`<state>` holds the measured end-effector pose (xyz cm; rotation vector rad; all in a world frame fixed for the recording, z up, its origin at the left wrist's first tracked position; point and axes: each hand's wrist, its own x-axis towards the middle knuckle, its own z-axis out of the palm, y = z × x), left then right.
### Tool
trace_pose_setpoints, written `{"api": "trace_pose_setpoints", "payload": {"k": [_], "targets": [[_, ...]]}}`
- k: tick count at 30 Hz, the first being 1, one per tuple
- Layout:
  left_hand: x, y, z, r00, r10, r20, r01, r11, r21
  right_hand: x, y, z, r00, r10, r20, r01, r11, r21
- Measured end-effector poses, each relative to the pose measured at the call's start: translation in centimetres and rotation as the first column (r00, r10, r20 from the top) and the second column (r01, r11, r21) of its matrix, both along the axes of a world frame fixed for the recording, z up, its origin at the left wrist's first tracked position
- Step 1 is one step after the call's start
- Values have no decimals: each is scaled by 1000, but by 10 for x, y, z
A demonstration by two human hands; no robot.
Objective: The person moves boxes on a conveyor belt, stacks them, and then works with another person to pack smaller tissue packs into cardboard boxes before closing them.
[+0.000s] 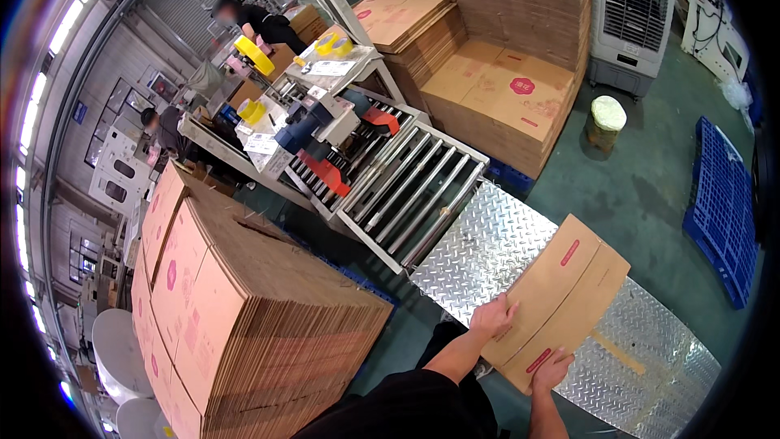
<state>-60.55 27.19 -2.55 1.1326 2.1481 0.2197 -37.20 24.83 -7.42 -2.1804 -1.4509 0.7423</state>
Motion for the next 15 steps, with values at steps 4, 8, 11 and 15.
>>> {"api": "trace_pose_setpoints", "payload": {"k": [4, 8, 11, 15], "targets": [[-1, -3, -6, 1000, 7, -11, -7, 1000, 12, 0, -1, -3, 1000, 6, -10, -6, 1000, -6], [0, -3, -10, 1000, -5, -2, 5, 999, 38, 3, -3, -12, 999, -6, 52, 6, 1000, 10], [0, -4, -11, 1000, 0, -22, 1, 998, 56, 4, -3, -11, 1000, 9, -4, -9, 1000, 12], [0, -4, -8, 1000, -3, -24, 4, 999, 50, 4, -4, -11, 999, 21, -26, -20, 999, 28]]}}
